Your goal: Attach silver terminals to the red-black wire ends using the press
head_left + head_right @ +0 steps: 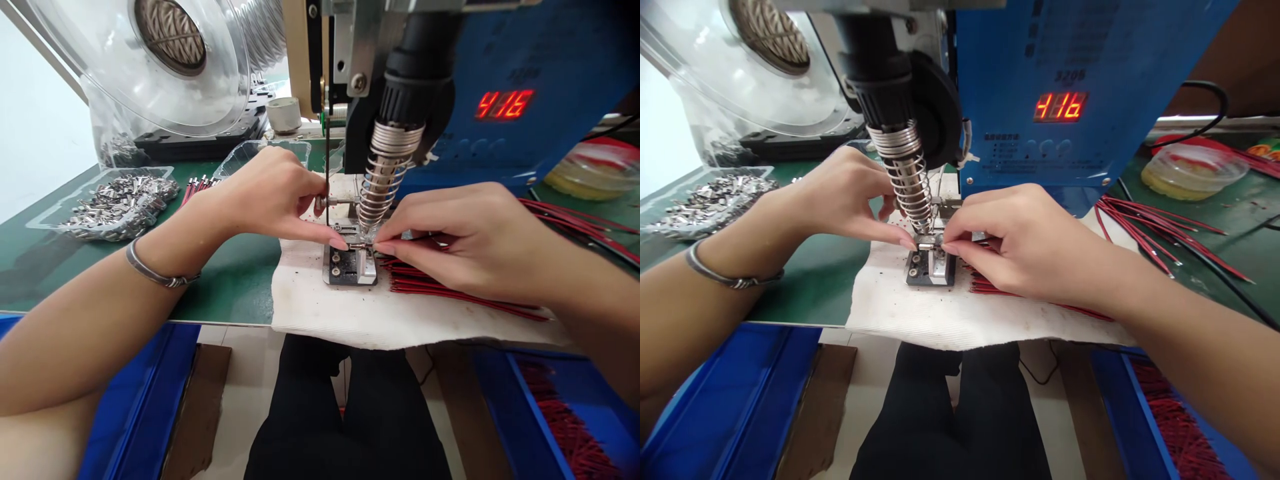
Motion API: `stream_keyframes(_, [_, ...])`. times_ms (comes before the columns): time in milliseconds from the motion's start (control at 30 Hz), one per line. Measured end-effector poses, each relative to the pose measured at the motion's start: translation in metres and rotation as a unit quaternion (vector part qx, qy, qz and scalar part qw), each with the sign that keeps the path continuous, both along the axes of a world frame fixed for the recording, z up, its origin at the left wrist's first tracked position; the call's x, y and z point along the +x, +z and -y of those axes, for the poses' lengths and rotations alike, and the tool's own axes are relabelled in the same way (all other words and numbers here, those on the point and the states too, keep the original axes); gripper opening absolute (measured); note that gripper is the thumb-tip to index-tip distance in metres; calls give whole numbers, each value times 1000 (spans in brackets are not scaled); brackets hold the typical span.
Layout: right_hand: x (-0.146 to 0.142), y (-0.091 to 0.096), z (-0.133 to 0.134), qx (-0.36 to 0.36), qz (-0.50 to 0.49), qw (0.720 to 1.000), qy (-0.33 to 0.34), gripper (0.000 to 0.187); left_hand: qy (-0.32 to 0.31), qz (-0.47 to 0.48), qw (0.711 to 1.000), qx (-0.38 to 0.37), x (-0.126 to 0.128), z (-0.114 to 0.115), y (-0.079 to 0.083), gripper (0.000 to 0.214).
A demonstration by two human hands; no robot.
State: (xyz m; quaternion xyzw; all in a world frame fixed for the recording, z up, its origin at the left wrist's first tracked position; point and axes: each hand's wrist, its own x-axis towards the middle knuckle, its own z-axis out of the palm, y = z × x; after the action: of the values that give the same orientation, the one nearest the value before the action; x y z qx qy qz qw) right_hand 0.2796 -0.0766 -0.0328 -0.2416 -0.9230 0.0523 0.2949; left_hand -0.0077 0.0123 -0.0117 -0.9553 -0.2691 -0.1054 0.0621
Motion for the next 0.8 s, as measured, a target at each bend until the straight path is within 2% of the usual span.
stream_keyframes(233, [0,-1,0,-2,-1,1000,-1,18,6,-13,1000,2,1,3,4,91])
stream_keyframes(467, [-2,1,1,-26,-3,1000,-16,21,3,8,999,-47,4,9,10,86])
stream_keyframes(600, [-2,2,2,-34,-1,999,-24,22,2,5,999,-36,2,6,8,85])
stream_keyframes(800, [1,1,0,-9,6,1000,-2,21,2,-2,999,-40,1,6,8,89])
